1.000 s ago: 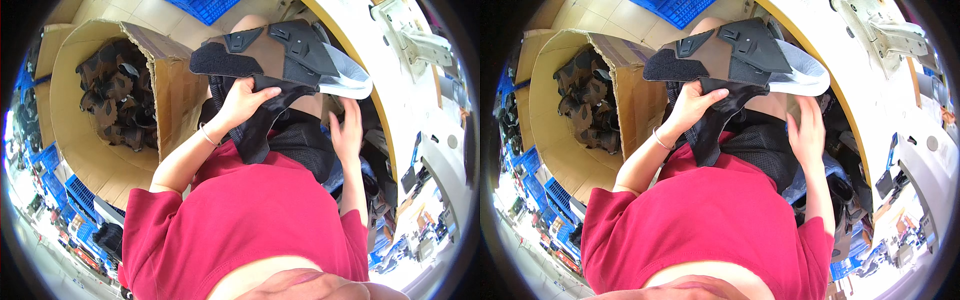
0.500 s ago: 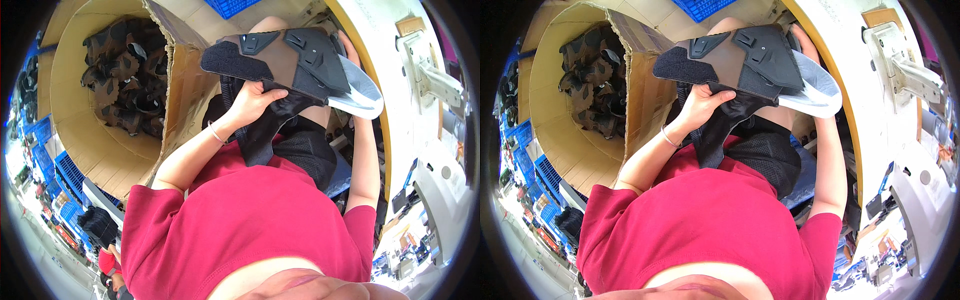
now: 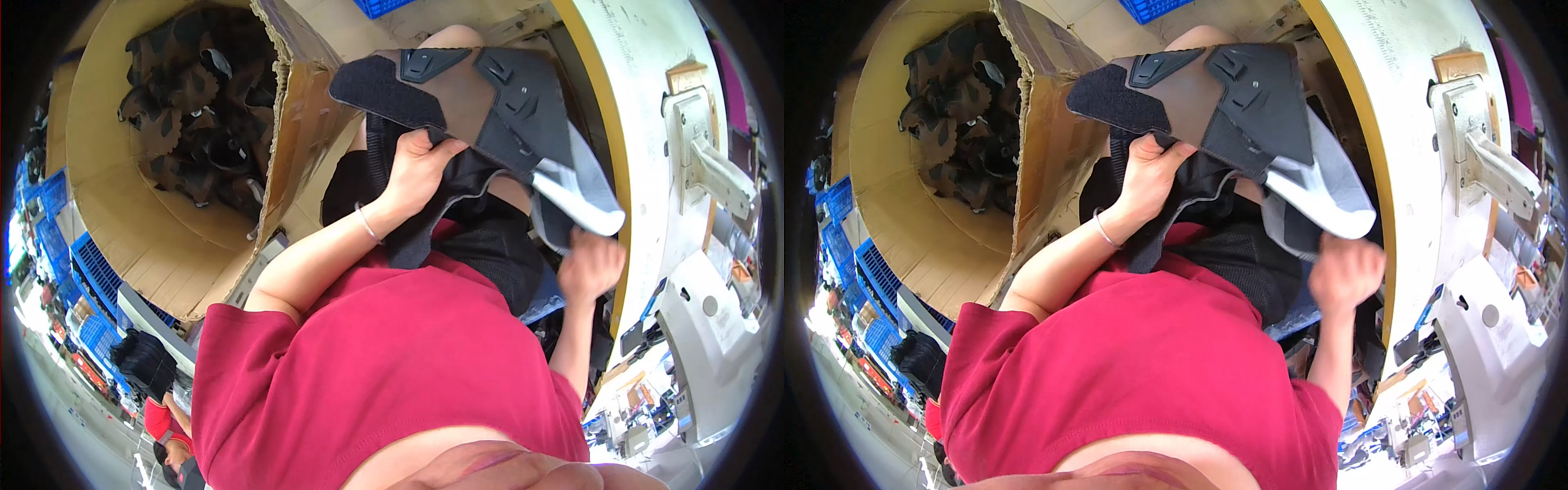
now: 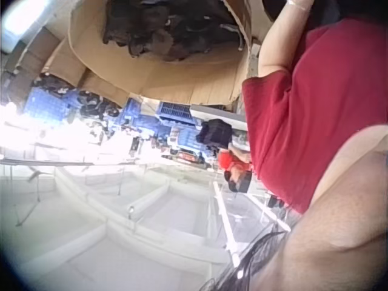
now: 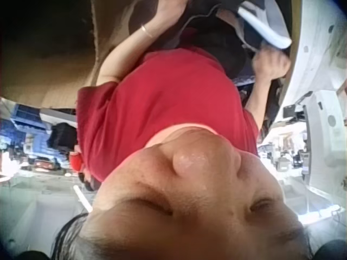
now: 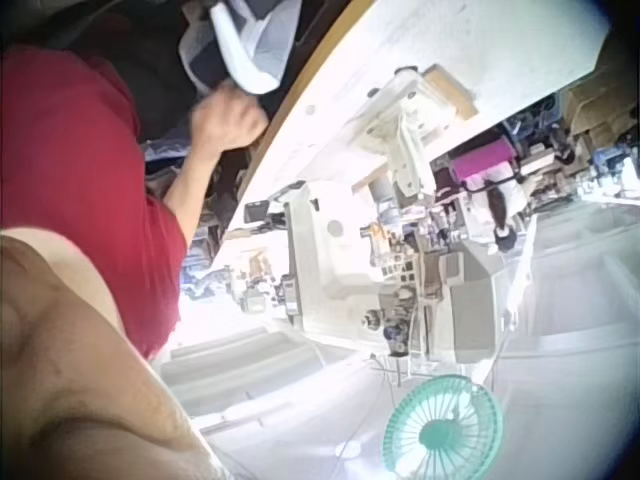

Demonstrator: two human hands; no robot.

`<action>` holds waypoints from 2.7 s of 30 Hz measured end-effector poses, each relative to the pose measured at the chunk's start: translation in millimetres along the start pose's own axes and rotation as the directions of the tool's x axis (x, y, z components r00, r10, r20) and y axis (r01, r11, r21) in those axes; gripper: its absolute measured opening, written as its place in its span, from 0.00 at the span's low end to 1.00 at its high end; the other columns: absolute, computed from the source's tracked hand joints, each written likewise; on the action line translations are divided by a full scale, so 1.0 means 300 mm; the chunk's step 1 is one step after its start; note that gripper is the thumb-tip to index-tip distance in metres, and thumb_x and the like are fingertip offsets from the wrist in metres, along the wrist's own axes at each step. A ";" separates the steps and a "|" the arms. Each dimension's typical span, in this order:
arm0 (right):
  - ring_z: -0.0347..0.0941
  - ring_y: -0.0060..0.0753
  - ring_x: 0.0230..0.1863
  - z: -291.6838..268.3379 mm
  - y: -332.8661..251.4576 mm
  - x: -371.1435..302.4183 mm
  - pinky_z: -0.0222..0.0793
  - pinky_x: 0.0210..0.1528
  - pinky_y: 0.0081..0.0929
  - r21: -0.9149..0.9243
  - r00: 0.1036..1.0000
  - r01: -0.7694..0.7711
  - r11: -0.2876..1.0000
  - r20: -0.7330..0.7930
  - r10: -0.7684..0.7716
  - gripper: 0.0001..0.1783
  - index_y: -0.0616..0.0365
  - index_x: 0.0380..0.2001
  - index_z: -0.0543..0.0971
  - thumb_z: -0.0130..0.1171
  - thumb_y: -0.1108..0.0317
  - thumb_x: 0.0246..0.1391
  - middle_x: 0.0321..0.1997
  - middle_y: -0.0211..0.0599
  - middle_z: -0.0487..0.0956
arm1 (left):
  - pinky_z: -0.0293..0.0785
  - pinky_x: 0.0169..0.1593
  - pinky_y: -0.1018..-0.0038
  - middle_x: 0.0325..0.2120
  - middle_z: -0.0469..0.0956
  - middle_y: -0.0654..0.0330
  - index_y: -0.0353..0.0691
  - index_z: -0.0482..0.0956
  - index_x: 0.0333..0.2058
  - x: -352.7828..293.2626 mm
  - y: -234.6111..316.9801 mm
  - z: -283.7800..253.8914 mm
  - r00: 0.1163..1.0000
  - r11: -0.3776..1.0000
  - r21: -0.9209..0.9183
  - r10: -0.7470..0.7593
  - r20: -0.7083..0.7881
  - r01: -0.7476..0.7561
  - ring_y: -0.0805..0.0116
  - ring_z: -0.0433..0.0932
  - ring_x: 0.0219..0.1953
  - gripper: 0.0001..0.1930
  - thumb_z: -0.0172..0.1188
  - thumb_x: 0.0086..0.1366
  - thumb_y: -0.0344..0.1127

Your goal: The person sorts shoe upper components by hand, taking them from a large cardboard bin and placing them into separate plastic crates.

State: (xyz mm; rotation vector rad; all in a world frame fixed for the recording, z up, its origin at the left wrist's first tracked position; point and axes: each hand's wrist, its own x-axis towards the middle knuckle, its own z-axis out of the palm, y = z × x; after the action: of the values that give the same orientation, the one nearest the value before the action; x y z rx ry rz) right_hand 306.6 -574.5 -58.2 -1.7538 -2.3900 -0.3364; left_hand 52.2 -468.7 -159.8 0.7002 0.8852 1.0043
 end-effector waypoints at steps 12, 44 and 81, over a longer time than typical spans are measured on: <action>0.73 0.41 0.46 -0.203 -0.213 0.077 0.66 0.48 0.38 0.083 0.906 -0.415 0.906 0.131 0.403 0.25 0.58 0.47 0.77 0.69 0.67 0.42 0.44 0.38 0.77 | 0.71 0.42 0.69 0.31 0.78 0.53 0.33 0.78 0.33 0.038 -0.015 0.024 0.971 0.851 0.514 -0.019 0.238 -0.109 0.55 0.76 0.36 0.08 0.64 0.54 0.29; 0.69 0.33 0.25 0.310 -0.229 0.427 0.58 0.30 0.31 0.393 0.992 0.027 0.919 0.102 -0.072 0.21 0.53 0.18 0.70 0.60 0.47 0.46 0.19 0.29 0.69 | 0.70 0.53 0.75 0.48 0.73 0.61 0.34 0.64 0.58 0.000 0.111 -0.137 0.986 0.959 -0.234 -0.147 0.074 0.161 0.75 0.72 0.48 0.31 0.66 0.59 0.37; 0.75 0.37 0.28 0.056 -0.087 0.509 0.67 0.33 0.37 0.333 0.954 0.000 0.943 0.281 -0.100 0.19 0.52 0.20 0.77 0.67 0.48 0.41 0.21 0.32 0.77 | 0.70 0.43 0.79 0.35 0.78 0.66 0.33 0.78 0.44 -0.021 0.323 -0.083 0.980 0.983 0.155 -0.074 -0.182 0.103 0.80 0.71 0.37 0.17 0.58 0.67 0.42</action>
State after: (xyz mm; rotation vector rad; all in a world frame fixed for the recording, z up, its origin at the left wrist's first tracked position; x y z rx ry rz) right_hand 235.8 -437.3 -37.3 -1.6842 -2.5040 0.3309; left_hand -10.8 -435.0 -89.6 0.7107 1.1537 0.9301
